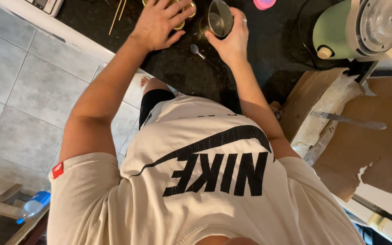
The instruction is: Mixing and preparing pigments in small jars using a spatula at a workstation
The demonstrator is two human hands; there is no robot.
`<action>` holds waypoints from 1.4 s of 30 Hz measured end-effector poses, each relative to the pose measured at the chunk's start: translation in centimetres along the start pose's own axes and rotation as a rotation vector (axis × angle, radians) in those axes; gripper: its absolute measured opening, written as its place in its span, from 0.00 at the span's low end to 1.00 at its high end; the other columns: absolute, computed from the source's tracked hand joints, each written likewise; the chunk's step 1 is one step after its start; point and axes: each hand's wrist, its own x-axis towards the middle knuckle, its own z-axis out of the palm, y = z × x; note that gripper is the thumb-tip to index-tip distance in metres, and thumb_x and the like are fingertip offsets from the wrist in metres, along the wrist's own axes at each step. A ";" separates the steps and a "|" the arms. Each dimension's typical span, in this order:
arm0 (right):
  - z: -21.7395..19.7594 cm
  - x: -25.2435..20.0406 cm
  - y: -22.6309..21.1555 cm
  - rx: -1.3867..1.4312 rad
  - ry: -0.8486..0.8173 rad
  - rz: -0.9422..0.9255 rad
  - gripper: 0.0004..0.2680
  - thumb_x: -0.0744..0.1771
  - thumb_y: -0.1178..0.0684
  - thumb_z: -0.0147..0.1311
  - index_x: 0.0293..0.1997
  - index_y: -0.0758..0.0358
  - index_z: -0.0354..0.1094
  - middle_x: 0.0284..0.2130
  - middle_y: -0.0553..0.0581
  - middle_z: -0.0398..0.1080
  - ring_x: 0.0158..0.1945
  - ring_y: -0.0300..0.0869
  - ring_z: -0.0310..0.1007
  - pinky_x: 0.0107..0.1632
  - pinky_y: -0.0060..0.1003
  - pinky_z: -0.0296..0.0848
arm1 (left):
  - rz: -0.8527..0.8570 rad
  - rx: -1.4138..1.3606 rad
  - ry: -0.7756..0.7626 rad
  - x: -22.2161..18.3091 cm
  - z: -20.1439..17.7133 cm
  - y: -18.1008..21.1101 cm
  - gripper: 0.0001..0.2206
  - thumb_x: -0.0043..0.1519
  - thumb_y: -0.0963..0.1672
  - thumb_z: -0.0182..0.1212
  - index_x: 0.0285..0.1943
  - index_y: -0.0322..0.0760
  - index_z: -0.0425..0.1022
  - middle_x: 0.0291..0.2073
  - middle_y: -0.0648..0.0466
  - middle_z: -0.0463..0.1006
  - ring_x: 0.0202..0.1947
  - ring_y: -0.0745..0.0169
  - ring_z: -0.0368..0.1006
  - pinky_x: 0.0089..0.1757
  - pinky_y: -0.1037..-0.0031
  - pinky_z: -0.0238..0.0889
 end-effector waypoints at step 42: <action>4.7 2.3 -10.4 -0.614 -0.089 -0.943 0.12 0.69 0.40 0.52 0.29 0.51 0.66 0.19 0.50 0.70 0.23 0.45 0.70 0.23 0.41 0.64 | -0.816 -1.217 0.492 -4.6 4.8 10.0 0.16 0.54 0.36 0.60 0.22 0.45 0.56 0.22 0.67 0.61 0.27 0.78 0.54 0.25 0.77 0.47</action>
